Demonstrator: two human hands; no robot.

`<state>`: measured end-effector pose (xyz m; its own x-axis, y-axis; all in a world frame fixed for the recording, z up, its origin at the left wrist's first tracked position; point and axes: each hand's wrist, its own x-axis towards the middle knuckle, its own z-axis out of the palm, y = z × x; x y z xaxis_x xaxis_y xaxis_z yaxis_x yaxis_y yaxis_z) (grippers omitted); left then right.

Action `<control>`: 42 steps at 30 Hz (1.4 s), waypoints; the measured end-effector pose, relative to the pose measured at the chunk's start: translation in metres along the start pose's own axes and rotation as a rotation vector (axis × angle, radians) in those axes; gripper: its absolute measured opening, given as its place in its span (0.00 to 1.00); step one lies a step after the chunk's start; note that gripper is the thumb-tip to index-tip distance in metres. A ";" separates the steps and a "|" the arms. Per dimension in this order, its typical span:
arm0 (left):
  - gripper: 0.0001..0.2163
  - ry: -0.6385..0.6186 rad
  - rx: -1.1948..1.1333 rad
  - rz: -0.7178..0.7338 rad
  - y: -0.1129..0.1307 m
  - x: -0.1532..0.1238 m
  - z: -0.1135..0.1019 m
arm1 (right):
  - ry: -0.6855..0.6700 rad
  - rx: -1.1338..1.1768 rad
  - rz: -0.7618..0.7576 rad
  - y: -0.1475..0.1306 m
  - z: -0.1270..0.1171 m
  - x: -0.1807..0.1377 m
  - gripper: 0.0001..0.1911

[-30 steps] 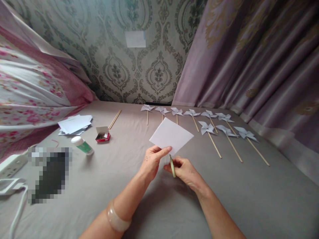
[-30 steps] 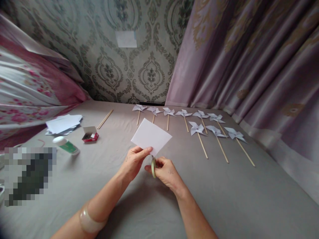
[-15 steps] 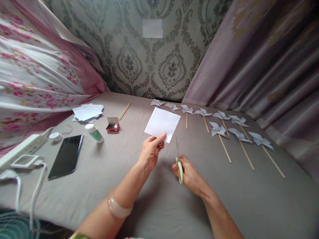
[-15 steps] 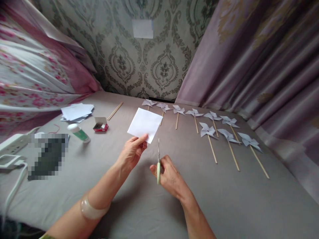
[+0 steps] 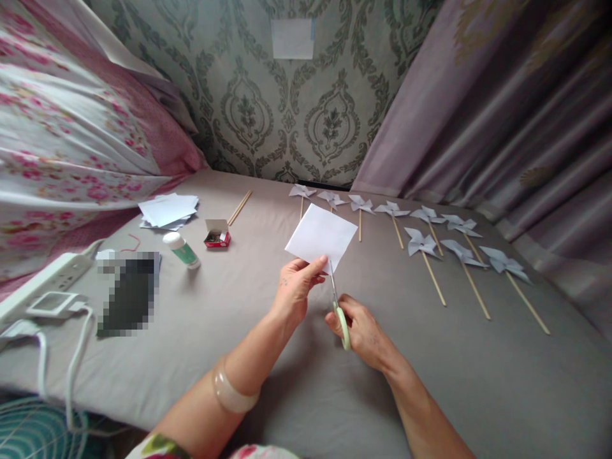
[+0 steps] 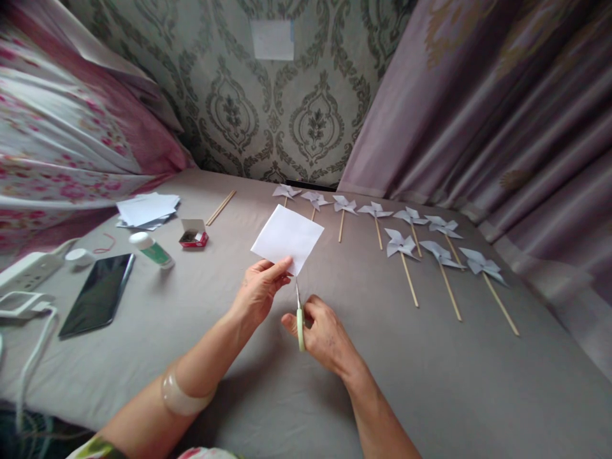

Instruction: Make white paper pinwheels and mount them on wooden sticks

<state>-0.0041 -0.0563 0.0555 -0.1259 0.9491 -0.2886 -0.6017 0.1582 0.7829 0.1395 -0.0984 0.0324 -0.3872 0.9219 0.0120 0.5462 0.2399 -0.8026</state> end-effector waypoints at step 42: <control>0.16 0.024 -0.021 0.016 -0.004 0.002 0.000 | 0.078 0.025 0.060 -0.002 0.001 0.002 0.27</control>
<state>-0.0019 -0.0556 0.0513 -0.1543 0.9445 -0.2899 -0.6158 0.1375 0.7758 0.1368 -0.0973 0.0331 -0.2943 0.9557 0.0091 0.5474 0.1763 -0.8181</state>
